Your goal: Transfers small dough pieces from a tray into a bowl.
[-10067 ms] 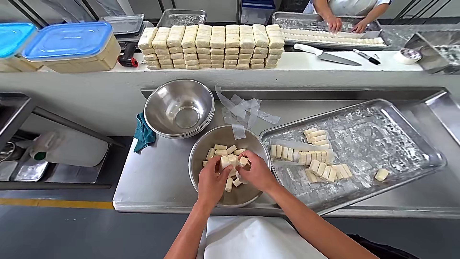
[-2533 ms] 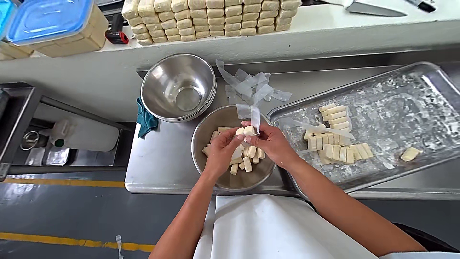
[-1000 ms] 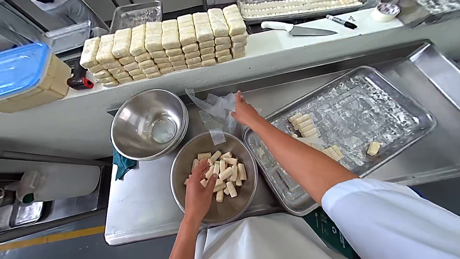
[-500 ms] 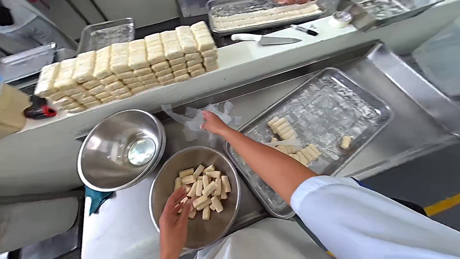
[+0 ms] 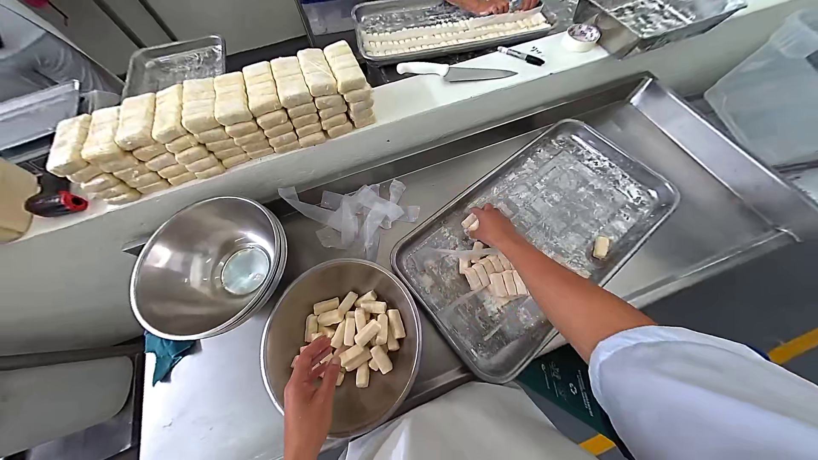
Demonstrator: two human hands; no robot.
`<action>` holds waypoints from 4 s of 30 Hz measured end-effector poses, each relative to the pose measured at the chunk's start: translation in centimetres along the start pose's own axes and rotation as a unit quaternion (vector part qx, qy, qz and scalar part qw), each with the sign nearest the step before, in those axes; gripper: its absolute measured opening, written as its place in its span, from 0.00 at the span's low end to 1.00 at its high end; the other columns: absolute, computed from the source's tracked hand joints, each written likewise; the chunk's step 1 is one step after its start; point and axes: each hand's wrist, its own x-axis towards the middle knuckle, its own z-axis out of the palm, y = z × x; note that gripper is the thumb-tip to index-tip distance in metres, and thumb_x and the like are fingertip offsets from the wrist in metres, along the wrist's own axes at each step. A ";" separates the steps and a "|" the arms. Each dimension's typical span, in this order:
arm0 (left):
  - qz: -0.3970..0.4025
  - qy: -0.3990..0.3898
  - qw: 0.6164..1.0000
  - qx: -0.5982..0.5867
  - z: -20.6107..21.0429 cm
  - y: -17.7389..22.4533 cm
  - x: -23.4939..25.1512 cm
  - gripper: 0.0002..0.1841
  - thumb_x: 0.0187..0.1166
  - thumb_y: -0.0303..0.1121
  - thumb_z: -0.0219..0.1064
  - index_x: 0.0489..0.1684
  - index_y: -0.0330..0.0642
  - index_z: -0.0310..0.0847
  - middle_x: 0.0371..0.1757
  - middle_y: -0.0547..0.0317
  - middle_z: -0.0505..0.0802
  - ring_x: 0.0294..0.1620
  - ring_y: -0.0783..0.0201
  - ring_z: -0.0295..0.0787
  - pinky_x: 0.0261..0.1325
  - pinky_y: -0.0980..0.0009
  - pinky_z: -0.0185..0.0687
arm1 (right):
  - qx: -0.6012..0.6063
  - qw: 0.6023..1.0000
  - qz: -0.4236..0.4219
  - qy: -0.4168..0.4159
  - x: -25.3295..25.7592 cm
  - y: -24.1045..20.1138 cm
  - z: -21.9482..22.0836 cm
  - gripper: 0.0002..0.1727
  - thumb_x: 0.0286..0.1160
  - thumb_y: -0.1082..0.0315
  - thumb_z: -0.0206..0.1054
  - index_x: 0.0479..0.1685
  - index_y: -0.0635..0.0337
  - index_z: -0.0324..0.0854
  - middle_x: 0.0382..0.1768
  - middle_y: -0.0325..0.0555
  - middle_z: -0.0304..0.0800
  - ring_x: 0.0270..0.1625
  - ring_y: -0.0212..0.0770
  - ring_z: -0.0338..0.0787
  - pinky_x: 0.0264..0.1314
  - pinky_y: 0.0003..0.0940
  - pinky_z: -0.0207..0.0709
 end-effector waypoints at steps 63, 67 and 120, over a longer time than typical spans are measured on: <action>-0.021 -0.014 0.992 -0.123 -0.5 1.9 -0.4 0.17 0.78 0.28 0.72 0.63 0.37 0.84 0.49 0.56 0.96 0.50 0.66 0.94 0.58 0.67 0.91 | 0.387 0.858 -0.243 -0.233 -24.9 -23.9 3.4 0.22 0.77 0.68 0.74 0.68 0.63 0.80 0.56 0.51 0.90 0.55 0.39 0.93 0.61 0.36 0.88; 0.015 0.051 0.998 -0.038 0.0 1.9 -0.7 0.17 0.74 0.33 0.76 0.59 0.39 0.85 0.46 0.59 0.95 0.48 0.67 0.94 0.55 0.66 0.91 | 0.345 0.887 -0.266 -0.154 -25.6 -23.7 4.2 0.23 0.79 0.64 0.72 0.70 0.64 0.79 0.59 0.53 0.86 0.57 0.41 0.91 0.62 0.38 0.87; 0.026 0.140 0.988 0.059 -3.1 1.3 0.0 0.19 0.72 0.38 0.75 0.53 0.34 0.85 0.39 0.55 0.92 0.37 0.69 0.88 0.44 0.69 0.86 | 0.340 0.917 -0.172 -0.121 -21.4 -19.6 3.4 0.23 0.77 0.59 0.74 0.64 0.65 0.81 0.52 0.58 0.91 0.54 0.52 0.92 0.61 0.56 0.85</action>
